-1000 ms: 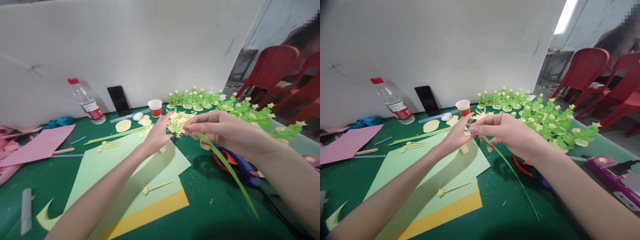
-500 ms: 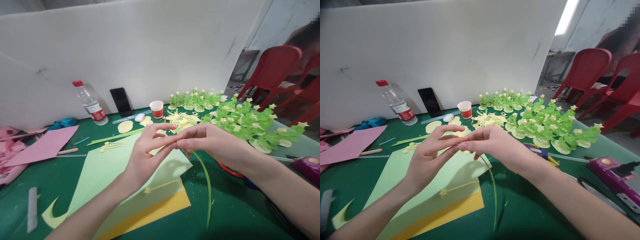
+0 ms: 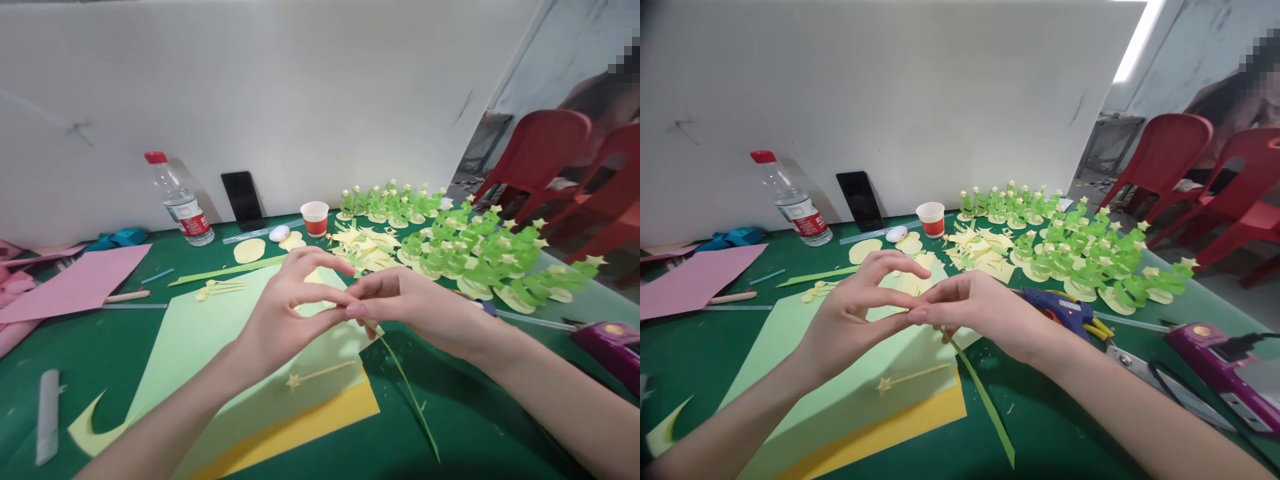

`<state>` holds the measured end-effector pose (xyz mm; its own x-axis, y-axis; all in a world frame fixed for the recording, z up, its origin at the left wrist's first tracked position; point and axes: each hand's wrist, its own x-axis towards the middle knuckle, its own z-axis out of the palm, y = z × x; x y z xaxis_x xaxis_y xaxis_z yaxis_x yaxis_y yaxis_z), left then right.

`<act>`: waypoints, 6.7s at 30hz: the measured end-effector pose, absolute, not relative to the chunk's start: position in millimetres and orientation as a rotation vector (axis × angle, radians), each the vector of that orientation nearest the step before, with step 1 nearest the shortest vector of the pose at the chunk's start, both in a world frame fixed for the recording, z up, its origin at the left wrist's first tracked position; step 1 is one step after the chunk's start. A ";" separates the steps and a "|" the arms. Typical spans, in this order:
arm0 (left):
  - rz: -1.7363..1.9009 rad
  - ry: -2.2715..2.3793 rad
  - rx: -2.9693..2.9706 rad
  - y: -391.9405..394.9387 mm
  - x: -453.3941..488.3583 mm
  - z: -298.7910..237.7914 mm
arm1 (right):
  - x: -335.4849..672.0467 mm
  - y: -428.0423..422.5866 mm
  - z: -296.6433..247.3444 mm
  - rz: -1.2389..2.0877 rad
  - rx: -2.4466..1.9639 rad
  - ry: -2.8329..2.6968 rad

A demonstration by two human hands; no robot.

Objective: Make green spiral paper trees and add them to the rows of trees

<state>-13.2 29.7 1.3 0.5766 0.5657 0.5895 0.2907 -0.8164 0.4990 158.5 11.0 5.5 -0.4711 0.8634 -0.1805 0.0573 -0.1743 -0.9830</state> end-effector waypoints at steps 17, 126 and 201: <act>1.012 0.709 2.353 26.6 -12.1 2.1 | 159.3 9.4 8.6 1.643 -1.158 -1.533; 1.148 0.711 2.313 16.6 -12.7 5.7 | 162.3 3.2 13.1 1.695 -1.111 -1.610; 1.083 0.750 2.254 18.3 -10.6 2.6 | 157.5 5.5 12.8 1.711 -1.144 -1.621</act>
<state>-10.6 18.3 2.6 0.5256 0.6721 0.5215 0.2518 -0.7085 0.6593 157.5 5.5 12.8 -0.5113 0.8298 -0.2239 0.1787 -0.1522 -0.9721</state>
